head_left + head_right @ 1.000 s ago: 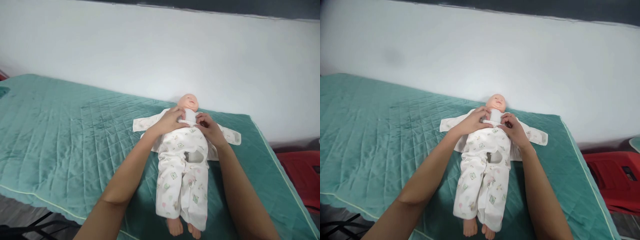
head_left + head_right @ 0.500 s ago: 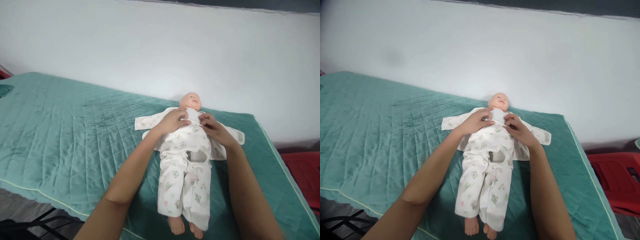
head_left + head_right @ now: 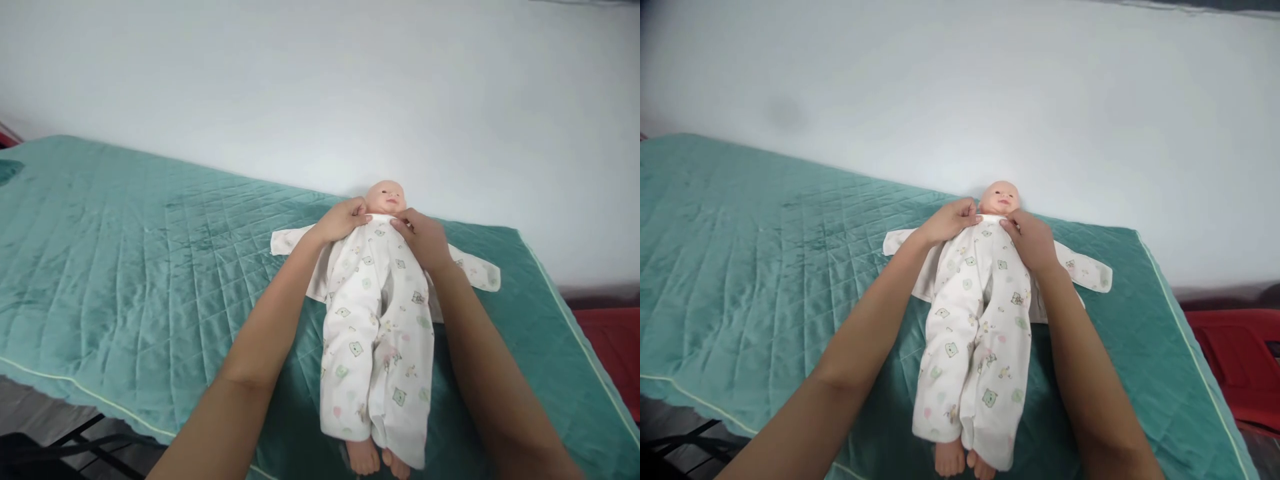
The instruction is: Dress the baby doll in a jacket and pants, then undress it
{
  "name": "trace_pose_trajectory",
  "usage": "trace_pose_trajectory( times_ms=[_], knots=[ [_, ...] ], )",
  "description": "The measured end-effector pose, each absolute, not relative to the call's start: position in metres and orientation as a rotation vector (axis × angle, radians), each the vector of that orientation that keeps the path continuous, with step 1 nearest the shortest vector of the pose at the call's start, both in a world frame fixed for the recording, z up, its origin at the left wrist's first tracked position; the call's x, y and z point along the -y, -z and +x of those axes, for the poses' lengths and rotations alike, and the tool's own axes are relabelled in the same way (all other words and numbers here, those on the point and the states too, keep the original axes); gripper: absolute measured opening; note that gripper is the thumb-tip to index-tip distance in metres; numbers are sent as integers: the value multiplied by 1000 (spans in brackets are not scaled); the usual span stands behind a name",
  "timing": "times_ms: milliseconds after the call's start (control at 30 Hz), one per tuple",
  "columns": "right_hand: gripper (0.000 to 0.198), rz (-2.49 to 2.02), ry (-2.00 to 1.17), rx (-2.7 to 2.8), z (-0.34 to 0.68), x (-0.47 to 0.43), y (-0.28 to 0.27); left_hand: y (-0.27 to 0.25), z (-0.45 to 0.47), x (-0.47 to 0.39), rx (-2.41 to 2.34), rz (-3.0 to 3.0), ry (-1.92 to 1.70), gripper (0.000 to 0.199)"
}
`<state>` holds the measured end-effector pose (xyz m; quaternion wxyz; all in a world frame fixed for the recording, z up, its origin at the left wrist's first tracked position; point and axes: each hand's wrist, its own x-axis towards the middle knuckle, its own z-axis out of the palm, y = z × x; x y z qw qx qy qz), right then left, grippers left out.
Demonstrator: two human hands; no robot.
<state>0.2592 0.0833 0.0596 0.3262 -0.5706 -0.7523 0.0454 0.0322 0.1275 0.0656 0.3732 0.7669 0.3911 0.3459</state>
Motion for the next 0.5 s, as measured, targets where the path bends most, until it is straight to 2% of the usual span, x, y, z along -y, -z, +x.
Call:
trace_pose_trajectory(
  times_ms=[100,233,333,500],
  knots=[
    [20,-1509,-96,1901,255,-84,-59,-56,37,-132,-1037,1944,-961,24],
    [15,-1474,-15,1833,252,-78,-58,-46,45,-126,-1026,1912,-1117,3],
    [13,-1394,-29,1783,255,-73,-54,-44,47,-117,-1029,1964,-1137,17],
    [11,-1296,-137,1563,265,-59,-39,-39,36,-91,-1106,2106,-1277,23]
  ],
)
